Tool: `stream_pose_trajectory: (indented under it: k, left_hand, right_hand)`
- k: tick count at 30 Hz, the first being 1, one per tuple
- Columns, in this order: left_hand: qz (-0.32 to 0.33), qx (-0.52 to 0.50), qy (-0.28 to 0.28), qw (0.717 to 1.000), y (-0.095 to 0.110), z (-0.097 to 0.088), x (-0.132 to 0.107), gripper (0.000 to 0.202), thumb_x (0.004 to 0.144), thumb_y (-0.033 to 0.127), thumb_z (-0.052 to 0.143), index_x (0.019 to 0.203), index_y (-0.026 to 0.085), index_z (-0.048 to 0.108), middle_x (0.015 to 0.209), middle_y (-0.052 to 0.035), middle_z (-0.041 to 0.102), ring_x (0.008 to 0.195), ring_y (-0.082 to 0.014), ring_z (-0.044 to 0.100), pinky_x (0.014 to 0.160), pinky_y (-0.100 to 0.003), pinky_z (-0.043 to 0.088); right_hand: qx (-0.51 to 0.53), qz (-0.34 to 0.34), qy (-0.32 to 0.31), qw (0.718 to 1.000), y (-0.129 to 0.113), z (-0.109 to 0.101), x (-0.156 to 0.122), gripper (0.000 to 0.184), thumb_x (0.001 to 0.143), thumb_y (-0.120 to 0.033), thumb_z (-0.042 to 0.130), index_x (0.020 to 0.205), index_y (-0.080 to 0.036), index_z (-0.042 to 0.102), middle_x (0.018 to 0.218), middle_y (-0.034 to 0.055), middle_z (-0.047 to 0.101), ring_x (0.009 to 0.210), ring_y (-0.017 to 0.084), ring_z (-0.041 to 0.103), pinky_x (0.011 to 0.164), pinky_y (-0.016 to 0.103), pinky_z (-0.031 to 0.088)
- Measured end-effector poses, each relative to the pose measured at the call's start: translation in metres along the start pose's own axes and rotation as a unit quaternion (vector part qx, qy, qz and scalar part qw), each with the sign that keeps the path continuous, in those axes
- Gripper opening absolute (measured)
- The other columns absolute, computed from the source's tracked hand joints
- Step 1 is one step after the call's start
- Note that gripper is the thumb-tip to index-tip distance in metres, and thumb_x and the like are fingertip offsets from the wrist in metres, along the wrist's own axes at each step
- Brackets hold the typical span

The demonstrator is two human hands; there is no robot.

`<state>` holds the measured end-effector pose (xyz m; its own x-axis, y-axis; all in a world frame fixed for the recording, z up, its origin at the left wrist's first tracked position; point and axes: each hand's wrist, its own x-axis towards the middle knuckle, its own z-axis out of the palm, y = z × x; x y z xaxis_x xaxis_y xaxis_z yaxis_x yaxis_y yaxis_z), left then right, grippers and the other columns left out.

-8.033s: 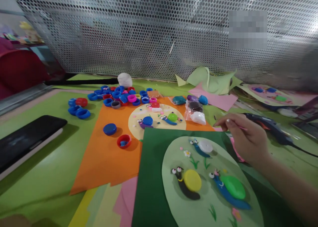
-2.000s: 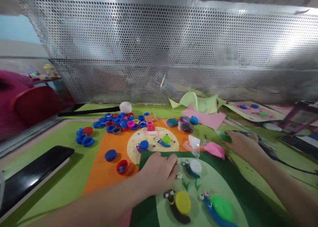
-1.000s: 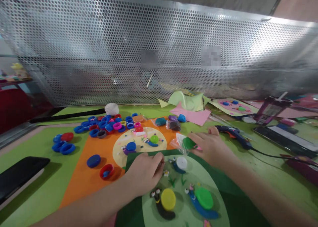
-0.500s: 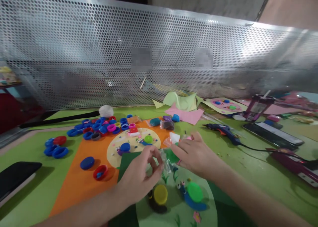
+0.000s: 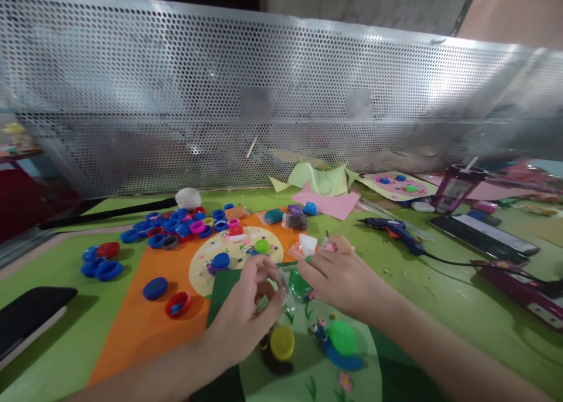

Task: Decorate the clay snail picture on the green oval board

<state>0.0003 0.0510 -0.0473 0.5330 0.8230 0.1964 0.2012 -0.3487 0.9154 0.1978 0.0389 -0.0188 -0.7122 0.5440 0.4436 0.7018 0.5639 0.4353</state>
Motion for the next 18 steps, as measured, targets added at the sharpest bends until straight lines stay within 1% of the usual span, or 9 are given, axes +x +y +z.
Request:
stream_pose_trajectory:
  k: [4, 7, 10, 13, 16, 18]
  left_hand:
    - [0.013, -0.001, 0.010, 1.000, -0.0010, -0.0004, 0.0025, 0.017, 0.085, 0.017, 0.041, 0.097, 0.024, 0.030, 0.078, 0.0035, 0.049, 0.056, -0.0085, 0.051, 0.047, -0.020, 0.044]
    - [0.027, 0.014, 0.038, 0.999, -0.0014, -0.0028, 0.0037, 0.016, 0.086, 0.016, 0.040, 0.097, 0.024, 0.032, 0.079, 0.0034, 0.048, 0.061, -0.0095, 0.050, 0.052, -0.022, 0.044]
    - [0.052, 0.032, 0.067, 0.996, -0.0014, -0.0040, 0.0034, 0.014, 0.088, 0.016, 0.039, 0.096, 0.025, 0.033, 0.077, 0.0032, 0.047, 0.065, -0.0105, 0.048, 0.056, -0.023, 0.043]
    - [0.097, 0.048, 0.102, 0.989, -0.0023, -0.0026, 0.0017, 0.020, 0.086, 0.014, 0.043, 0.098, 0.025, 0.032, 0.081, 0.0019, 0.046, 0.068, -0.0114, 0.048, 0.058, -0.023, 0.044]
    - [0.169, 0.065, 0.147, 0.972, -0.0038, -0.0017, 0.0003, 0.032, 0.082, 0.013, 0.049, 0.102, 0.027, 0.029, 0.086, 0.0009, 0.044, 0.075, -0.0128, 0.049, 0.063, -0.025, 0.045]
    - [0.209, 0.088, 0.154, 0.962, -0.0039, -0.0028, -0.0003, 0.031, 0.079, 0.011, 0.052, 0.100, 0.027, 0.035, 0.085, 0.0012, 0.046, 0.078, -0.0141, 0.051, 0.069, -0.027, 0.046]
  right_hand:
    - [0.004, 0.004, 0.014, 1.000, 0.0021, -0.0012, 0.0000, 0.022, 0.079, -0.001, 0.038, 0.081, -0.014, 0.056, 0.061, -0.0002, 0.055, 0.055, 0.014, 0.048, 0.072, 0.033, 0.026]
    - [0.008, 0.012, 0.029, 0.999, 0.0027, -0.0024, -0.0003, 0.023, 0.078, 0.001, 0.039, 0.086, -0.012, 0.057, 0.062, 0.0002, 0.057, 0.056, 0.014, 0.050, 0.071, 0.032, 0.026]
    - [0.013, 0.018, 0.040, 0.999, 0.0013, -0.0045, -0.0006, 0.023, 0.079, -0.001, 0.040, 0.091, -0.010, 0.057, 0.063, 0.0010, 0.058, 0.056, 0.014, 0.051, 0.070, 0.032, 0.026]
    - [0.019, 0.021, 0.039, 0.999, -0.0011, -0.0073, 0.0000, 0.022, 0.081, -0.003, 0.039, 0.090, -0.010, 0.058, 0.062, 0.0014, 0.058, 0.054, 0.015, 0.051, 0.070, 0.032, 0.026]
    - [0.032, 0.028, 0.026, 0.999, -0.0028, -0.0093, 0.0007, 0.018, 0.080, -0.004, 0.041, 0.085, -0.011, 0.057, 0.061, 0.0005, 0.059, 0.053, 0.014, 0.050, 0.070, 0.032, 0.026]
    - [0.041, 0.035, 0.013, 0.998, -0.0033, -0.0097, 0.0005, 0.010, 0.081, -0.010, 0.046, 0.083, -0.011, 0.055, 0.061, -0.0006, 0.059, 0.052, 0.014, 0.050, 0.069, 0.031, 0.026]
